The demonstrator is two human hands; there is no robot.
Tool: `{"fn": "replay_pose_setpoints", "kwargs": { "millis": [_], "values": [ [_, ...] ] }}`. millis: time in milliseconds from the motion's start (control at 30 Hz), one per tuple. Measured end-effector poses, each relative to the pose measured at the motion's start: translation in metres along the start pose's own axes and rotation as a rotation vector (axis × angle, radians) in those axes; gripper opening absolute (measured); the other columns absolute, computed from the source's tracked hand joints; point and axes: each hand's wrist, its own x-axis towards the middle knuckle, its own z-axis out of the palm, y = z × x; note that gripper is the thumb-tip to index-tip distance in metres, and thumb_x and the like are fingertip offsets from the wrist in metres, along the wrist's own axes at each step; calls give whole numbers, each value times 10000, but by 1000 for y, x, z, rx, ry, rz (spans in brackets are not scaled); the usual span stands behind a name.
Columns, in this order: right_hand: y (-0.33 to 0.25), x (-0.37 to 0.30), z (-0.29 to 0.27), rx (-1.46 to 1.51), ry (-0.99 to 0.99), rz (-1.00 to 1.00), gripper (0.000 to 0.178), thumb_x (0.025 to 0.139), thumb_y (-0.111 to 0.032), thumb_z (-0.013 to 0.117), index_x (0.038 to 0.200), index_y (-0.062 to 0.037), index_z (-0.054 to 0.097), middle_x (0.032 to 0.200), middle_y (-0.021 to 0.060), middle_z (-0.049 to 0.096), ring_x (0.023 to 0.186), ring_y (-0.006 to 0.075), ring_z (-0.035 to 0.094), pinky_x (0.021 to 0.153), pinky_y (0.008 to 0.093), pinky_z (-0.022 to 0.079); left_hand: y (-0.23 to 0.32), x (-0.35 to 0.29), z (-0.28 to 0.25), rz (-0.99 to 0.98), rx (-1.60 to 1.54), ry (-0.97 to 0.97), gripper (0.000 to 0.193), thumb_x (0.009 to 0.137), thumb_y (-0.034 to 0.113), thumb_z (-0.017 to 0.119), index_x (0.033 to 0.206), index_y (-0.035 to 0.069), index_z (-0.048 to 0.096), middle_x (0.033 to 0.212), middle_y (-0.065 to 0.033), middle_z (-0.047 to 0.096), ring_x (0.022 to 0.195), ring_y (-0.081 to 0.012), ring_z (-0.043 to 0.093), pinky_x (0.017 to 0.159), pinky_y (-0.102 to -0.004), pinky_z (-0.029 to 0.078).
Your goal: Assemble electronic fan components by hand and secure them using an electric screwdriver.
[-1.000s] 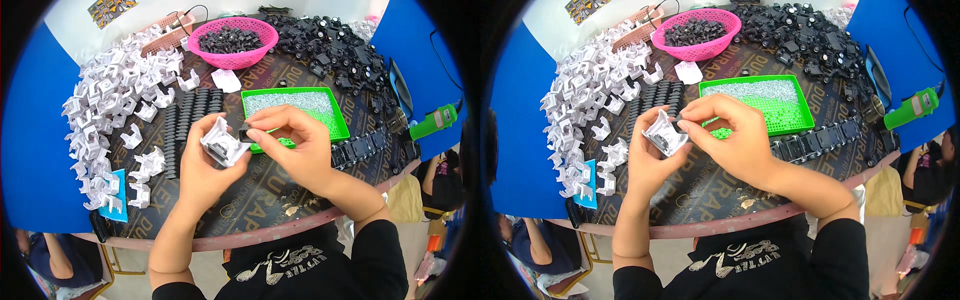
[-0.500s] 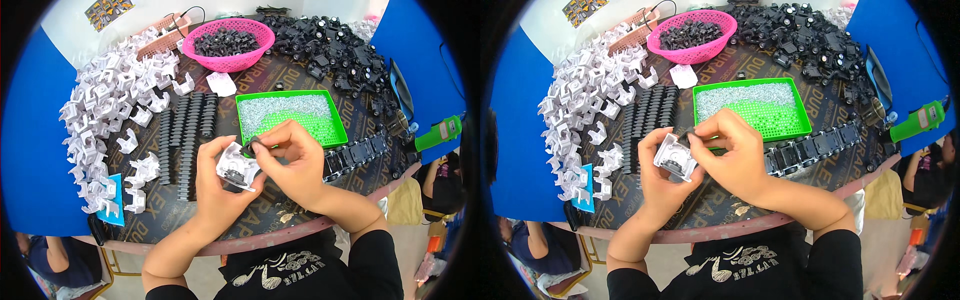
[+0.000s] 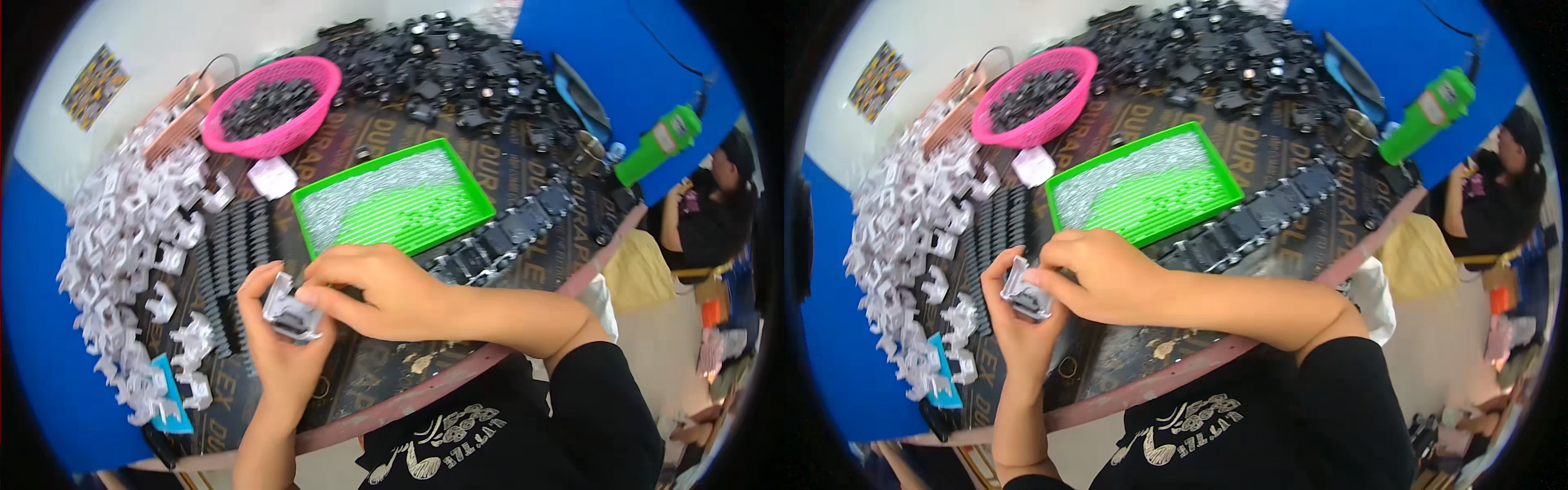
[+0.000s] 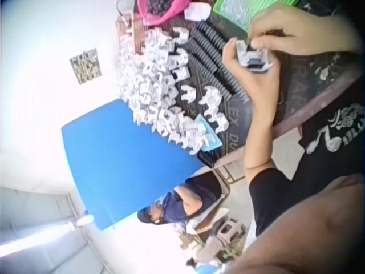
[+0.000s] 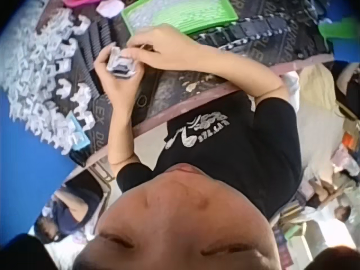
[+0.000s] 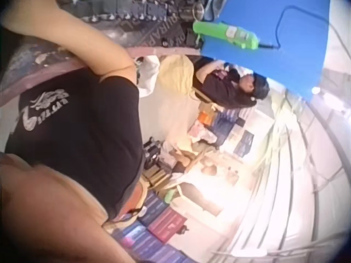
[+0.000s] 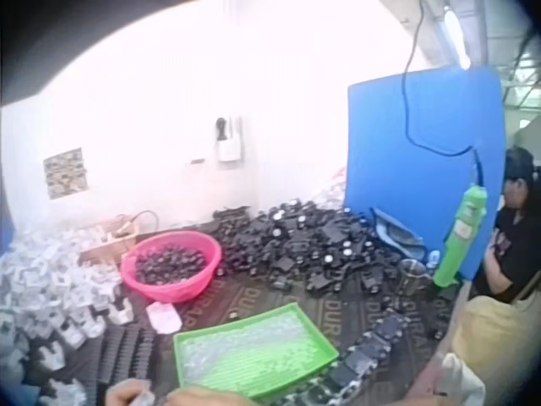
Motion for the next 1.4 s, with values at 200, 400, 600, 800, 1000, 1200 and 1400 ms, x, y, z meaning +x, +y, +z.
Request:
{"fn": "replay_pose_setpoints", "kwargs": {
  "millis": [200,400,600,800,1000,1200,1400],
  "values": [
    [35,26,-109,-511,-30,196,345,842,-296,702,1075,-42,705,1049,147,702,979,293,663,883,388,506,19,0,0,-312,-521,-194,648,753,-104,711,1280,51,369,1201,-114,472,941,-243,666,859,-353,554],
    [177,23,-223,-1247,31,795,441,806,-140,651,1238,-140,562,1233,187,576,1143,369,574,945,465,481,24,9,-1,-493,-663,-225,694,739,-113,721,1293,75,349,1183,-112,485,967,-256,660,862,-359,551],
    [157,46,-196,-1224,170,774,227,784,-144,661,988,-62,717,1120,185,632,1123,354,582,896,458,506,16,4,-9,-474,-617,-278,700,724,-85,751,1286,64,361,1183,-115,516,1001,-215,631,890,-337,521],
    [51,31,-112,-416,394,225,151,793,-49,678,825,-3,537,1139,171,656,852,214,677,732,337,532,3,1,4,-175,-261,-96,661,743,-8,765,1297,22,406,1183,-110,505,1056,-172,559,887,-307,494],
    [-8,2,12,-151,218,-121,233,812,-108,712,888,15,530,1050,214,624,1016,402,610,856,427,490,-10,-1,7,-15,-14,44,697,713,10,771,1322,11,432,1162,-166,557,1016,-277,619,824,-347,516],
    [-4,-12,27,52,223,-43,251,826,-122,715,961,11,551,1076,202,622,1148,381,578,901,432,470,-2,0,3,-14,121,-36,682,760,-35,724,1356,2,396,1193,-144,567,1097,-179,589,902,-312,513],
    [0,-14,21,-20,93,-36,329,836,-128,726,1099,-13,565,1252,195,589,1210,381,551,956,391,469,-2,1,5,51,139,-1,825,737,-64,753,1428,33,313,1272,-157,487,1143,-214,556,942,-334,509]
  ]
}}
